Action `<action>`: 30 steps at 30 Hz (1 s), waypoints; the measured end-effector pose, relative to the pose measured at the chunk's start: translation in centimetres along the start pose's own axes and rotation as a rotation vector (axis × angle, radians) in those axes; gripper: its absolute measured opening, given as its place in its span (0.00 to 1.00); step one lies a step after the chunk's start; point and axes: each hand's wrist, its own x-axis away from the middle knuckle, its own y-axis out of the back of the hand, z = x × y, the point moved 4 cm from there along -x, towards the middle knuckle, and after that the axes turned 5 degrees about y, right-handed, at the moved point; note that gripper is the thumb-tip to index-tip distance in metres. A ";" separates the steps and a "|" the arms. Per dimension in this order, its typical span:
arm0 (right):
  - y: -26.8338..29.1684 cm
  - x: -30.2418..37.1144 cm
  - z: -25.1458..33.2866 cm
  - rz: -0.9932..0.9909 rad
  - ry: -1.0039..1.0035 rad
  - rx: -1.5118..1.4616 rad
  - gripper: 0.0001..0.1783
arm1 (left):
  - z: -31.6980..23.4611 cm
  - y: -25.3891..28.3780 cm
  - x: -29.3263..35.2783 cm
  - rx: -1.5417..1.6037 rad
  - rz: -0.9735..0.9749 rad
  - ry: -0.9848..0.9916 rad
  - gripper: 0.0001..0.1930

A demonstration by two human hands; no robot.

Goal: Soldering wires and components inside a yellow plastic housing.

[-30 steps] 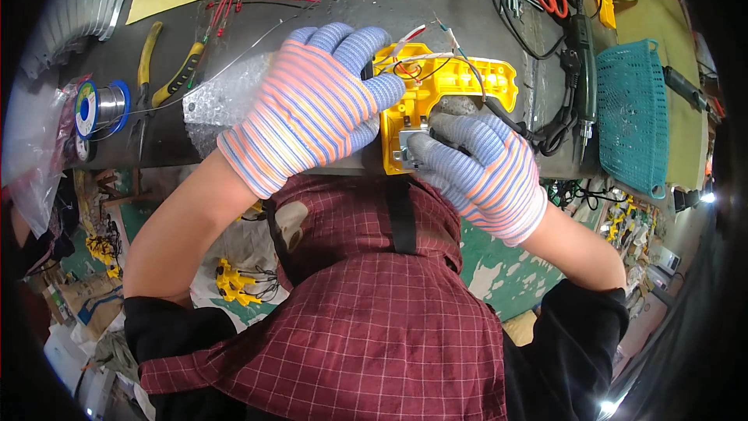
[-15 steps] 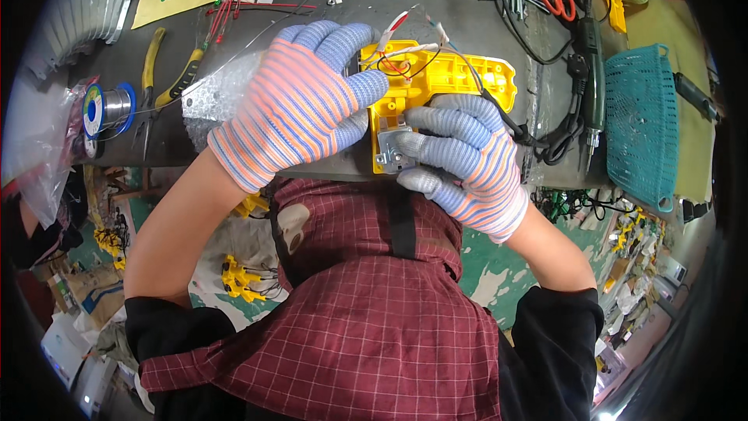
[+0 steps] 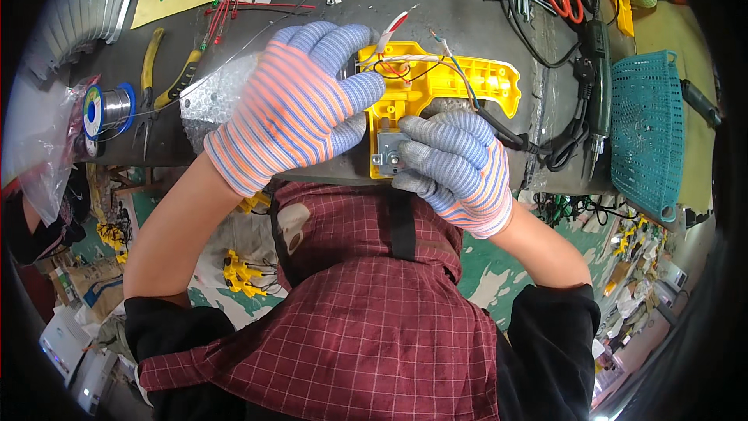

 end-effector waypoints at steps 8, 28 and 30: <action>-0.2 0.0 -0.4 0.007 0.028 -0.024 0.23 | 0.0 -0.1 0.0 0.035 -0.026 -0.010 0.20; 0.1 -0.3 0.8 0.038 -0.117 0.027 0.18 | -0.5 0.6 0.1 0.010 -0.005 -0.002 0.21; 1.0 0.5 2.5 -0.117 -0.313 -0.098 0.19 | -1.4 0.8 1.0 -0.054 -0.057 0.074 0.20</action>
